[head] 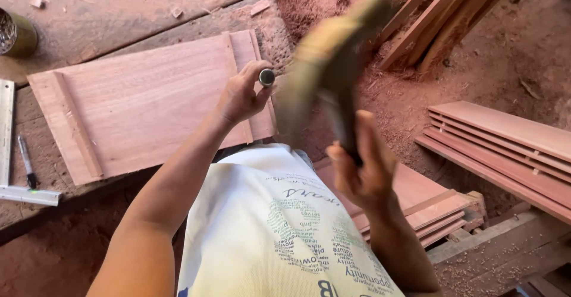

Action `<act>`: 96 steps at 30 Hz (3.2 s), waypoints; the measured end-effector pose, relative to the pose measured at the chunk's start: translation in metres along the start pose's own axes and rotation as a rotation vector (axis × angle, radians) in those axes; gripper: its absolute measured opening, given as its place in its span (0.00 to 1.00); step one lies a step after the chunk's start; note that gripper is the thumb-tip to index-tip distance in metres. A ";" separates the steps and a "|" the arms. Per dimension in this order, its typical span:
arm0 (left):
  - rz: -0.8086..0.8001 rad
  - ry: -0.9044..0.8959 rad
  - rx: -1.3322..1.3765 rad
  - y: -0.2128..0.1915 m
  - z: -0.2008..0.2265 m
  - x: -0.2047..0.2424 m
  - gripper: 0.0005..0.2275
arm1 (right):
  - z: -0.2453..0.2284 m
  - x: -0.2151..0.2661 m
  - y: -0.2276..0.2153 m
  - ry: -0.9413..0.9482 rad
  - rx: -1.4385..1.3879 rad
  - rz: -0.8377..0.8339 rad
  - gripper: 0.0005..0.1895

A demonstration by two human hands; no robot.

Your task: The person uses a hammer and a metal punch to drive fasteners into a wooden board on a workbench. They then move the board to a stack and use a hand saw to cut a piece of wood.

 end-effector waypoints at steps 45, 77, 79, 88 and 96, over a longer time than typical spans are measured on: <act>0.139 -0.386 0.297 0.026 -0.024 0.013 0.16 | 0.187 0.224 0.080 1.024 -0.075 -0.118 0.36; 0.140 -0.284 0.288 0.007 -0.049 -0.005 0.20 | 0.142 0.299 0.060 1.210 -0.179 0.085 0.35; 0.095 -0.272 0.268 0.008 -0.050 -0.010 0.18 | 0.151 0.307 0.056 1.216 -0.246 0.096 0.36; -0.012 -0.253 0.071 0.016 -0.066 -0.030 0.24 | 0.169 0.313 0.037 1.190 -0.214 0.040 0.35; 0.035 -0.244 0.102 0.010 -0.060 -0.041 0.27 | 0.178 0.307 0.037 1.143 -0.247 0.032 0.32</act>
Point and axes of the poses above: each hand's wrist, its own x-axis away from the middle knuckle, its own y-axis out of the palm, z = x × y, the point moved 8 cm from there along -x, towards the middle knuckle, and after that the axes turned 4 degrees about y, right-handed, at the moved point
